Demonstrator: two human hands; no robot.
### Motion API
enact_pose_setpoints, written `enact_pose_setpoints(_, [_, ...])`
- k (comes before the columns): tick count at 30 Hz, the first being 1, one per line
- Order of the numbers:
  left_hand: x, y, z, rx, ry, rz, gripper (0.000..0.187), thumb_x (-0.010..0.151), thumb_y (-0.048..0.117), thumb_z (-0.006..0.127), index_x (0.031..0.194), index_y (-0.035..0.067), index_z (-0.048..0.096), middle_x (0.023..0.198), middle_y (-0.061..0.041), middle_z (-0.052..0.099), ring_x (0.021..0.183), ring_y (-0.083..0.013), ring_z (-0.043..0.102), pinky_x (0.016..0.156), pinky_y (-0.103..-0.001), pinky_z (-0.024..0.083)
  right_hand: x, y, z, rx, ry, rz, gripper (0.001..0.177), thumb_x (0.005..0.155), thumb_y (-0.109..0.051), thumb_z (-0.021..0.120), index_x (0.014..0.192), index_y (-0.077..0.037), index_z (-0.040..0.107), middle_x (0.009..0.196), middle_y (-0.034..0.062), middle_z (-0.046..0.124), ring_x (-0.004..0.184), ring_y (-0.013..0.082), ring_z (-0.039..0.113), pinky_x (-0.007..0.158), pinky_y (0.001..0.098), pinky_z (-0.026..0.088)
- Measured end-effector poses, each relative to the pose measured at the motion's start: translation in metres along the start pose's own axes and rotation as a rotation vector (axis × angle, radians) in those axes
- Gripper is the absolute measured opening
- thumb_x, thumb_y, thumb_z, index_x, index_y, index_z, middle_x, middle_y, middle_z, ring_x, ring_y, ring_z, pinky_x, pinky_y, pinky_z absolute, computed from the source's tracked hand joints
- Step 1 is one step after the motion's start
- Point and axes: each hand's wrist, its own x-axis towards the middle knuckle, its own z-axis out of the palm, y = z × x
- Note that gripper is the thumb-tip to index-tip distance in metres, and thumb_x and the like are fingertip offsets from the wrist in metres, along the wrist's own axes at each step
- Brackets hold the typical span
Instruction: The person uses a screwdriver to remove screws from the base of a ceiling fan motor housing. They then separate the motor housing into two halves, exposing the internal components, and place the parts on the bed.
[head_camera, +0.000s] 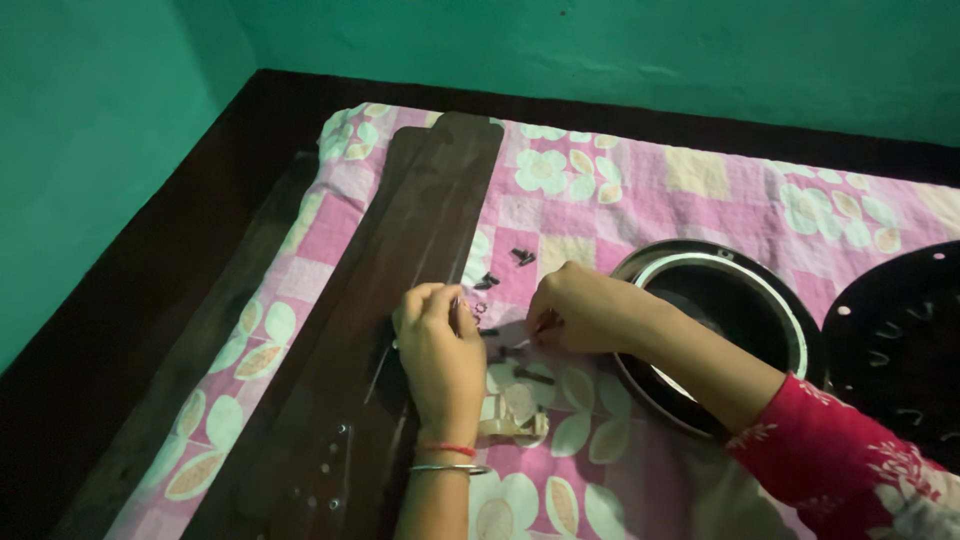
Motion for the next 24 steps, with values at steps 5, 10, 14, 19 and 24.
enact_pose_setpoints(5, [-0.001, 0.001, -0.010, 0.062, -0.145, 0.067, 0.010, 0.081, 0.003, 0.074, 0.088, -0.003, 0.076, 0.113, -0.019, 0.062, 0.103, -0.0369, 0.058, 0.091, -0.044, 0.048, 0.009, 0.002, 0.008, 0.085, 0.162, 0.005, 0.018, 0.077, -0.007, 0.075, 0.094, -0.005, 0.079, 0.087, 0.0116, 0.078, 0.079, 0.0236, 0.079, 0.072, 0.0343, 0.061])
enact_pose_setpoints(10, [0.001, 0.001, -0.015, 0.091, -0.177, 0.057, 0.023, 0.069, -0.008, 0.068, 0.091, -0.006, 0.075, 0.115, -0.019, 0.062, 0.106, -0.0378, 0.058, 0.093, -0.043, 0.048, 0.027, -0.006, 0.023, 0.064, 0.299, -0.251, 0.029, 0.077, -0.002, 0.075, 0.106, -0.006, 0.078, 0.095, 0.0158, 0.074, 0.087, 0.0321, 0.072, 0.076, 0.0407, 0.057])
enact_pose_setpoints(14, [0.002, -0.002, -0.013, 0.120, -0.180, 0.031, 0.025, 0.069, -0.008, 0.067, 0.093, -0.006, 0.075, 0.114, -0.017, 0.062, 0.106, -0.0370, 0.058, 0.094, -0.043, 0.048, 0.037, -0.018, 0.039, -0.087, 0.238, -0.061, 0.026, 0.072, 0.001, 0.074, 0.097, -0.006, 0.075, 0.108, 0.0159, 0.067, 0.093, 0.0358, 0.069, 0.078, 0.0445, 0.056])
enact_pose_setpoints(19, [0.002, -0.005, -0.010, 0.170, -0.204, 0.014, 0.023, 0.073, -0.005, 0.069, 0.095, -0.004, 0.075, 0.115, -0.013, 0.062, 0.106, -0.0352, 0.058, 0.091, -0.043, 0.049, 0.035, -0.018, 0.040, -0.145, 0.266, -0.048, 0.033, 0.072, 0.004, 0.071, 0.105, -0.004, 0.071, 0.109, 0.0187, 0.064, 0.093, 0.0389, 0.068, 0.078, 0.0460, 0.056])
enact_pose_setpoints(24, [0.001, -0.006, -0.012, 0.180, -0.195, 0.058, 0.012, 0.075, 0.001, 0.073, 0.087, 0.002, 0.076, 0.112, -0.012, 0.061, 0.105, -0.0348, 0.056, 0.092, -0.044, 0.048, 0.025, -0.018, 0.041, -0.324, 0.190, 0.019, 0.034, 0.069, -0.001, 0.074, 0.102, 0.001, 0.067, 0.109, 0.0191, 0.064, 0.098, 0.0371, 0.068, 0.083, 0.0439, 0.057])
